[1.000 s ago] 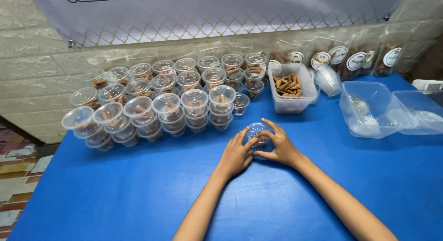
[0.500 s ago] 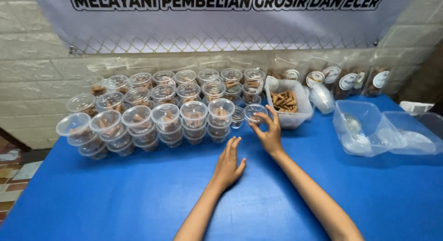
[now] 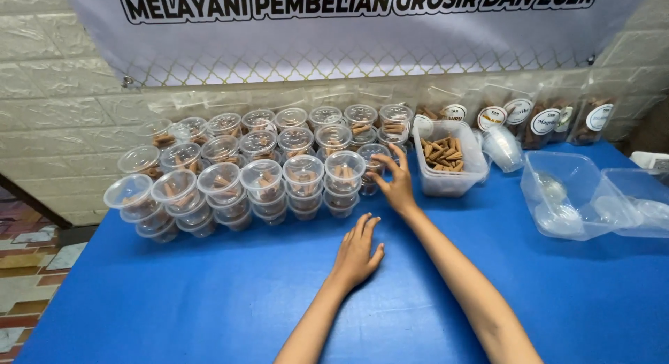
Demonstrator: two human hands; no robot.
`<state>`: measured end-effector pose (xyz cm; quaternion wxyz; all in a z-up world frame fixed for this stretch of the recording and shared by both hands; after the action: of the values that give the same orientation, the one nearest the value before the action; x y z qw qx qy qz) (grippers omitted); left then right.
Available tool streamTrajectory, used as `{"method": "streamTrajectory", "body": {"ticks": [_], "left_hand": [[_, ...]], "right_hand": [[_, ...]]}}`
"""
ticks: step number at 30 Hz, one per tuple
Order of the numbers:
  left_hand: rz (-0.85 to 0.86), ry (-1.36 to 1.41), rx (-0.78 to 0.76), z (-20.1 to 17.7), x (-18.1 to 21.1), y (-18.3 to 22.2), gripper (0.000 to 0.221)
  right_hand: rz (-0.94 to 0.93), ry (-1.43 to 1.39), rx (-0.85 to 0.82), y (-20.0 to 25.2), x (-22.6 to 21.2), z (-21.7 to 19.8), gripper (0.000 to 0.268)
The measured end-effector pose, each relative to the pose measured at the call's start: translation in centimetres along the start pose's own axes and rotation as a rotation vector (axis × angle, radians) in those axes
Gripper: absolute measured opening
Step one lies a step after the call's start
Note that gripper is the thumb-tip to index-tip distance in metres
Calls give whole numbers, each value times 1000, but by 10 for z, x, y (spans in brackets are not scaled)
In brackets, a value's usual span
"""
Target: The person is manually filling small plastic cups with incense cones and then sealing each cup with a lid.
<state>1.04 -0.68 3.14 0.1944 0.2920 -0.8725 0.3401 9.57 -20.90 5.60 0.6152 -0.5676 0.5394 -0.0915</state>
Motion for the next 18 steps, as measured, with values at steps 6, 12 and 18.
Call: {"method": "streamTrajectory", "body": {"ticks": [6,12,18], "left_hand": [[14,-22,-12,-3,6,0,58],[31,-63,-28,4,-1,0,56],[132,-218,-71,24,-10,3,53]], "right_hand": [[99,-185,-37,5,5,8,63],[144,-126,-79,19,-7,-18,67],[254,-38,-280,75,-22,-87,53]]}}
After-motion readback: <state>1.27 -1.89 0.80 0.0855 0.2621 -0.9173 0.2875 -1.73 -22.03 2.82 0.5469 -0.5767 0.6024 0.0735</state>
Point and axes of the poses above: each hand's wrist, its own y-axis away from the middle knuckle, its own z-axis out of the palm, x = y × z, the point moved 2 cm from there along -y, towards the middle knuckle, and after that the axes turned 7 degrees about x, right-handed, at the moved point
